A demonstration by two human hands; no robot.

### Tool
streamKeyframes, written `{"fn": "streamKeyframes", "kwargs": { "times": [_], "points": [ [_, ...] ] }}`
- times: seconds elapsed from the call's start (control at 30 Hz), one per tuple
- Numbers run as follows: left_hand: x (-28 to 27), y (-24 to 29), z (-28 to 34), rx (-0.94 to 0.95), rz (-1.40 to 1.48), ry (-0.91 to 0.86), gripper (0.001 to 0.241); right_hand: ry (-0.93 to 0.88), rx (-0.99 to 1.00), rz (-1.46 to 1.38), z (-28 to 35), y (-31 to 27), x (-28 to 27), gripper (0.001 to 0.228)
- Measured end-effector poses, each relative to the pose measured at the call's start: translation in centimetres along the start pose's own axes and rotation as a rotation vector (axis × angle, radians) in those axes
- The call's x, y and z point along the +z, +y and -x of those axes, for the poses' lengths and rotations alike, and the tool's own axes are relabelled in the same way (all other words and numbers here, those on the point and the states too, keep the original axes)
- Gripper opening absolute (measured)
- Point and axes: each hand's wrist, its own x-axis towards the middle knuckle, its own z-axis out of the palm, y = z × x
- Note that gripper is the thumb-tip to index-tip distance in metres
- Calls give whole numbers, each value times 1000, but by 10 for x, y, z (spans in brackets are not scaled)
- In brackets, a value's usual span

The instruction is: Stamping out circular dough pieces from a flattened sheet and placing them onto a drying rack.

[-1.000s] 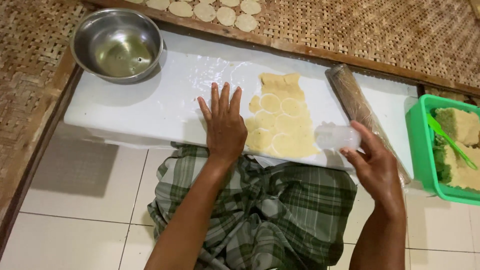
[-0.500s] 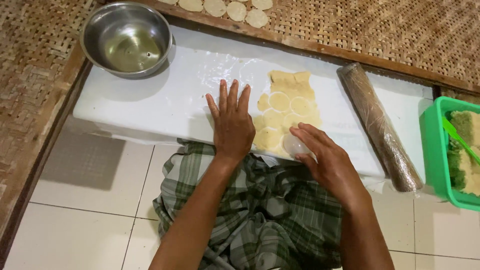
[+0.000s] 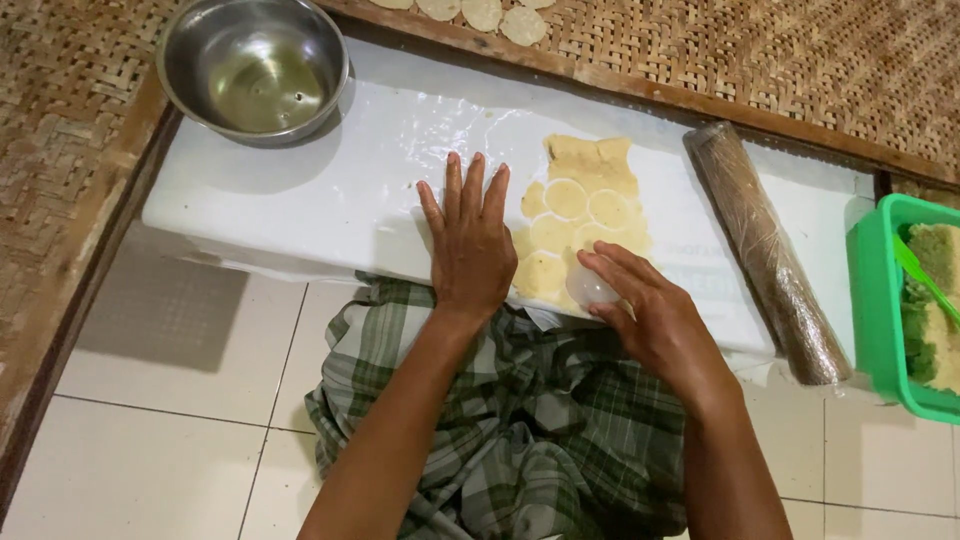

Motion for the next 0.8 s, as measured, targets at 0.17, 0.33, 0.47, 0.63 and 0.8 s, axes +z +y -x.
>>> {"fn": "streamKeyframes", "kwargs": {
  "times": [0.17,0.33,0.47,0.63,0.8],
  "points": [
    [-1,1,2,17,-3,10,61,7,16,-33,3,2,3,60],
    [0,0,1,19,-15,8,62,-13,53,-23,-1,-2,1,60],
    [2,-1,1,16,-10,20,60,-17,67,-31,-2,-1,1,60],
    [0,1,-1,10,-2,3,59,10,74,-49,0,1,2,60],
    [0,-2,0,13,-2,-8,60,102,47,-197,8,25,0,61]
  ]
}}
